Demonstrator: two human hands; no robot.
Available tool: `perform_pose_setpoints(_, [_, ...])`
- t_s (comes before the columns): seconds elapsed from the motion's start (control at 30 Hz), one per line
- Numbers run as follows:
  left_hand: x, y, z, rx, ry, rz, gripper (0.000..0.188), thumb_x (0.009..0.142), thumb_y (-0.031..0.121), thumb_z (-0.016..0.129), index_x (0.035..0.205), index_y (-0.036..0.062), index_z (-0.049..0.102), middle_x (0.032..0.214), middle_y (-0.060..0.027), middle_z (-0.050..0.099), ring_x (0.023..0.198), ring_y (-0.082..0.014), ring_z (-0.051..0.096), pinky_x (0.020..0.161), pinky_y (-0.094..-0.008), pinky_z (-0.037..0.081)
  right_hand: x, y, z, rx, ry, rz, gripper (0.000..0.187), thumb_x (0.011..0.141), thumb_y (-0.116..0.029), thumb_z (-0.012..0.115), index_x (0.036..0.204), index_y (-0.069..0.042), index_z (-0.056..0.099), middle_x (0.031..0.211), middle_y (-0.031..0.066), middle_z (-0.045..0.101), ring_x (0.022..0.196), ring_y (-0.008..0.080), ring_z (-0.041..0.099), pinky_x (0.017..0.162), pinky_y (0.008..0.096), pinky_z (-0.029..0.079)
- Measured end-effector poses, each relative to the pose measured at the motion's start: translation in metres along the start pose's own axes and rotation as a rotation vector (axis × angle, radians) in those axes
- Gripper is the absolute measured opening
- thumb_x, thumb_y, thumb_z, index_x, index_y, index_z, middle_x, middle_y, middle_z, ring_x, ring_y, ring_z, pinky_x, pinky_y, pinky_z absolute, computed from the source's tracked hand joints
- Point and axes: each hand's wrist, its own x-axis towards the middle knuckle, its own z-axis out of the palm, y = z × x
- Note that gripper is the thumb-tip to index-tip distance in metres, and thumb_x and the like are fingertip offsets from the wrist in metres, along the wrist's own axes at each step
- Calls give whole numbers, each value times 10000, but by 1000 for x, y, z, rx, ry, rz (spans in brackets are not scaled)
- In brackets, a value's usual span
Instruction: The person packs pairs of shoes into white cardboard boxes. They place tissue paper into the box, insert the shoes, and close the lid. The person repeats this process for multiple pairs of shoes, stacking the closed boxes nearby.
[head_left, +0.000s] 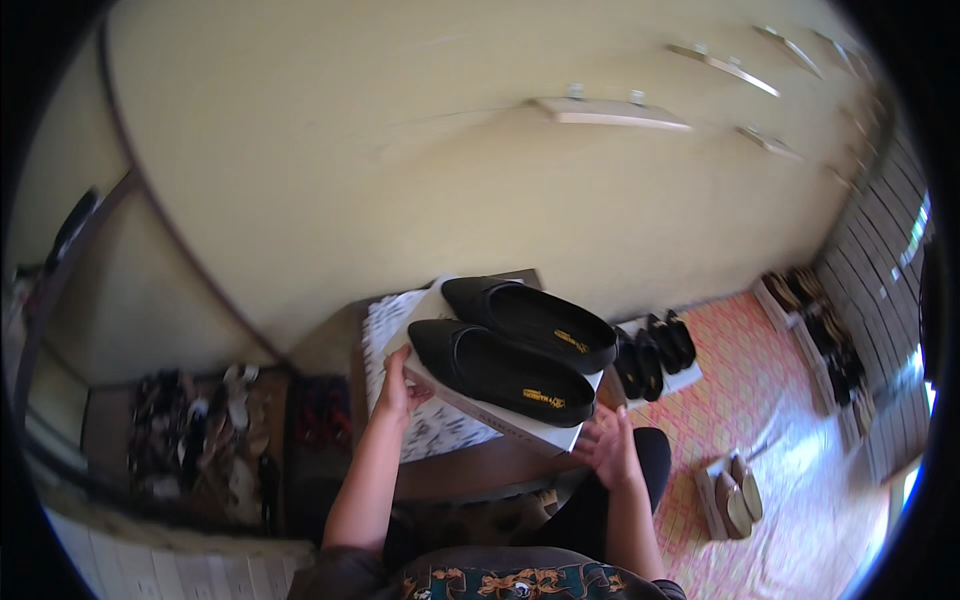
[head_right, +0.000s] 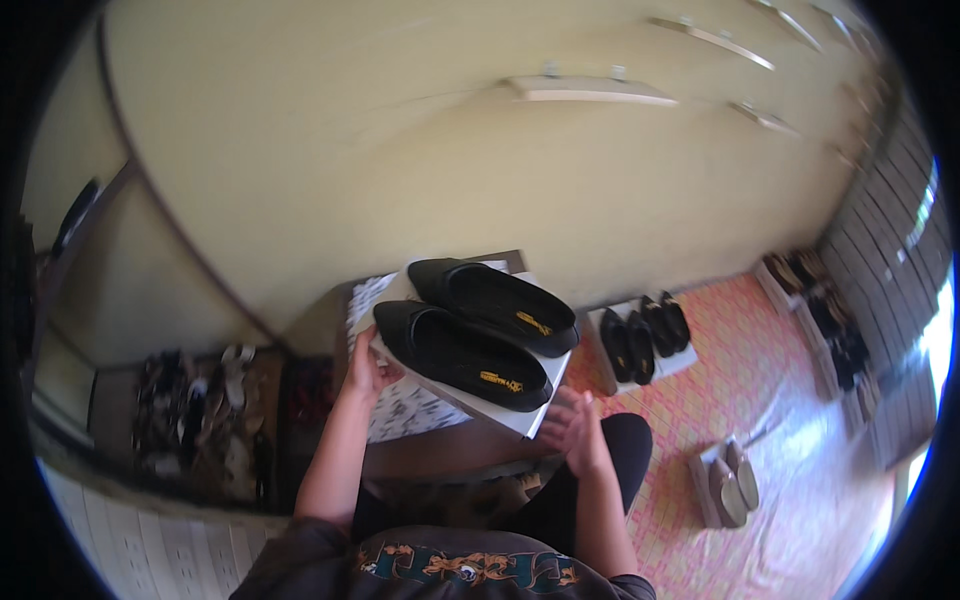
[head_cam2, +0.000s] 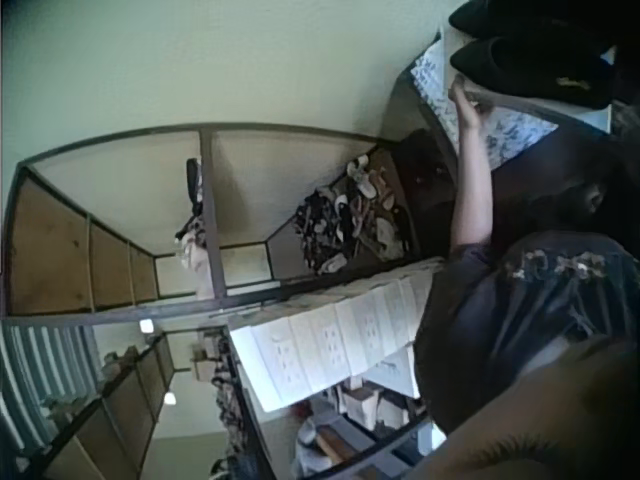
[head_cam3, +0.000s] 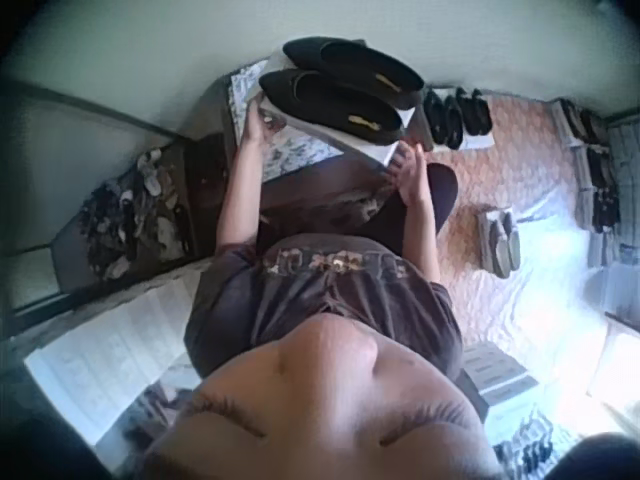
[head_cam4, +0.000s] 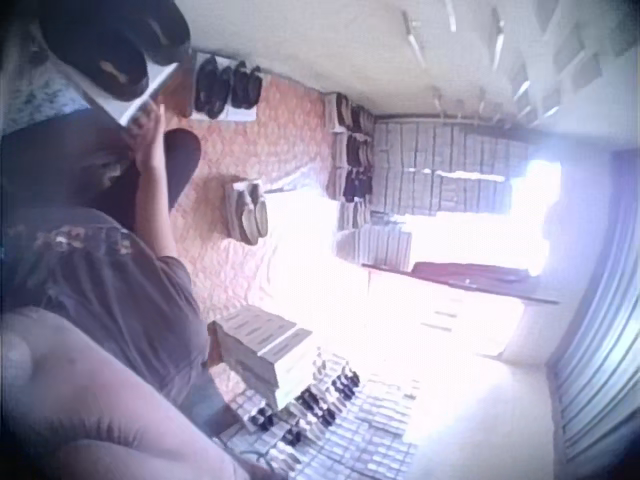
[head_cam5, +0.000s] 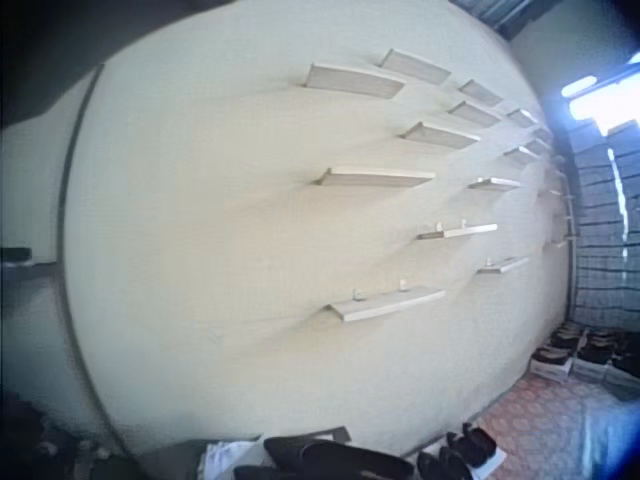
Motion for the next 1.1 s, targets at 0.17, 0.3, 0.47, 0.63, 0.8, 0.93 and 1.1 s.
perform_pose_setpoints(0.17, [-11, -13, -63, 58, 209, -1, 780, 728, 650, 462, 1291, 122, 353, 1195, -117, 478, 905, -267, 556, 783, -398, 437, 73, -4, 0, -268, -153, 277, 778, 843, -668, 329, 1349, -78, 300, 1117, 181, 507, 939, 290, 578, 762, 355, 436])
perform_pose_setpoints(0.3, [-4, -20, -87, 69, 302, -12, 809, 720, 665, 452, 1298, 101, 396, 1185, -129, 510, 928, -267, 567, 804, -380, 433, 122, 8, 13, -417, -292, 428, 644, 872, -589, 381, 1213, -49, 457, 1090, 148, 535, 937, 226, 556, 754, 333, 434])
perform_pose_setpoints(0.47, [13, -29, -121, -16, 232, -61, 783, 686, 644, 509, 1283, 152, 389, 1148, -127, 518, 856, -240, 568, 765, -395, 435, 150, 41, 28, -463, -255, 102, 498, 923, -464, 382, 1189, -59, 500, 1142, 45, 542, 1043, 184, 491, 881, 361, 393])
perform_pose_setpoints(0.63, [29, -39, -127, -10, 245, -58, 680, 714, 615, 505, 1218, 160, 480, 1102, -103, 551, 823, -231, 572, 750, -389, 437, 126, 49, 35, -566, -277, 193, 404, 923, -408, 388, 1176, -124, 524, 1020, 23, 571, 962, 152, 515, 856, 353, 417])
perform_pose_setpoints(0.8, [55, -41, -129, -32, 254, -53, 560, 752, 565, 491, 1121, 152, 575, 951, -64, 627, 846, -202, 593, 738, -372, 442, 96, 40, 58, -779, -400, 240, 385, 908, -356, 446, 1068, -22, 552, 933, 42, 562, 875, 137, 526, 779, 323, 464])
perform_pose_setpoints(0.93, [78, -42, -120, -66, 85, 40, 480, 807, 481, 463, 1080, 111, 603, 984, -69, 642, 871, -172, 607, 755, -331, 462, 88, 54, 59, -723, -515, 267, 479, 889, -401, 471, 1115, 17, 531, 976, 93, 541, 867, 198, 541, 687, 311, 490])
perform_pose_setpoints(1.1, [75, -35, -110, -111, 51, -58, 440, 851, 400, 439, 1085, 61, 591, 1056, -72, 626, 881, -147, 606, 753, -279, 480, 90, 60, 57, -753, -563, 324, 510, 883, -437, 453, 1147, -4, 512, 1133, 122, 519, 1053, 240, 498, 773, 352, 482])
